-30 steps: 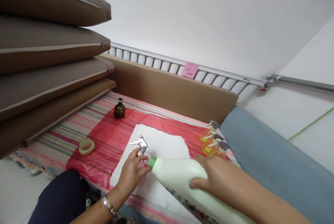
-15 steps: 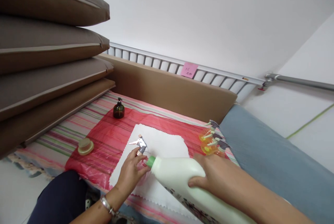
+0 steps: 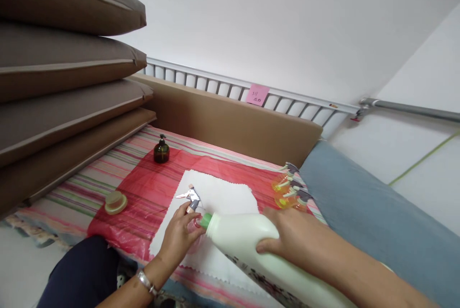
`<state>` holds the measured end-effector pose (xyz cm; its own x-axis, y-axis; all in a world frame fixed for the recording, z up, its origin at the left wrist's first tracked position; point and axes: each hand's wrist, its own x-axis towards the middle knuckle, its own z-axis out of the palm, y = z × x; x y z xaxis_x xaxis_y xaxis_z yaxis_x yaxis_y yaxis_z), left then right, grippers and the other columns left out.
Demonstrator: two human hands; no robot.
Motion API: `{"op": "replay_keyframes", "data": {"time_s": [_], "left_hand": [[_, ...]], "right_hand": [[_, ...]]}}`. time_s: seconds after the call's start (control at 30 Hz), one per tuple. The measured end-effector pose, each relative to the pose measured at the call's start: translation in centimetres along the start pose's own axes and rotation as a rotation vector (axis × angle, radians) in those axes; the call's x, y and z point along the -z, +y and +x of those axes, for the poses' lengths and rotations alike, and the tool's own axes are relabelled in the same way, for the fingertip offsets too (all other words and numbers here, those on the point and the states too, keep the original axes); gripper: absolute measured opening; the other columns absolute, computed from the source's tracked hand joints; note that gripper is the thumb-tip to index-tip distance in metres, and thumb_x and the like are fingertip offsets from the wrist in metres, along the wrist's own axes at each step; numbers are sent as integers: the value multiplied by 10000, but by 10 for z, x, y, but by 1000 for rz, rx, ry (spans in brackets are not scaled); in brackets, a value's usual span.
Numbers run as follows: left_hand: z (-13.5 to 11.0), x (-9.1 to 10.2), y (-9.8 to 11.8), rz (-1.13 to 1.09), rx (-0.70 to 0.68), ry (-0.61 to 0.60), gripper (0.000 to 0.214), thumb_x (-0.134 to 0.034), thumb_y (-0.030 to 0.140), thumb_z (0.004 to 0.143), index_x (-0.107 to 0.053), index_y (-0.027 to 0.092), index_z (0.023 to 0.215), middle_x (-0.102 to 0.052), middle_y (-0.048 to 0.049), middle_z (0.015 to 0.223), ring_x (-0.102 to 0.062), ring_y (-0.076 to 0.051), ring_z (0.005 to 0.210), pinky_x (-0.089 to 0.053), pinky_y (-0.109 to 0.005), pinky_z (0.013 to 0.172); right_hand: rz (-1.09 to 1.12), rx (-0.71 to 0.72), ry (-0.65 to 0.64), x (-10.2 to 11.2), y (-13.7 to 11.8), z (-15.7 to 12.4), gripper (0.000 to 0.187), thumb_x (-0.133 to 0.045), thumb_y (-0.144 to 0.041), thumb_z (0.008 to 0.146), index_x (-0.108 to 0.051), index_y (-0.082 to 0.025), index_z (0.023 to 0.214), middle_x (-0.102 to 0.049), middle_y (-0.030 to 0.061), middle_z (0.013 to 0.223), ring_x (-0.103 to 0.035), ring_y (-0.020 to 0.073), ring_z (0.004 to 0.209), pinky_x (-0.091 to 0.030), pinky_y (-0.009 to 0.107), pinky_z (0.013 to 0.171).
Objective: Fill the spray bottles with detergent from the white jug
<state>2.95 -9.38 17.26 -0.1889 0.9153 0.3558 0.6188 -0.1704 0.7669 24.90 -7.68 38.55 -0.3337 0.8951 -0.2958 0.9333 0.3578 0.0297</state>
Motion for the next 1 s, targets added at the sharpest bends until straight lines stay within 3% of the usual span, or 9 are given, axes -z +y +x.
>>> {"op": "replay_keyframes", "data": {"time_s": [0.43, 1.0], "left_hand": [[-1, -1, -2, 0, -12, -12, 256, -719, 267, 699, -700, 210, 947, -527, -136, 1252, -546, -288, 1093, -463, -451, 910], [-1, 0, 1, 6, 17, -35, 268, -716, 264, 705, -705, 182, 960, -513, -154, 1269, -534, -292, 1118, -442, -428, 941]], "right_hand": [[-19, 12, 1, 1, -1, -2, 286, -624, -484, 691, -621, -238, 838, -687, 101, 931, -599, 355, 924, -427, 357, 670], [-12, 20, -3, 1, -1, -1, 283, -623, -475, 693, -631, -240, 850, -689, 85, 904, -608, 323, 869, -411, 349, 670]]}}
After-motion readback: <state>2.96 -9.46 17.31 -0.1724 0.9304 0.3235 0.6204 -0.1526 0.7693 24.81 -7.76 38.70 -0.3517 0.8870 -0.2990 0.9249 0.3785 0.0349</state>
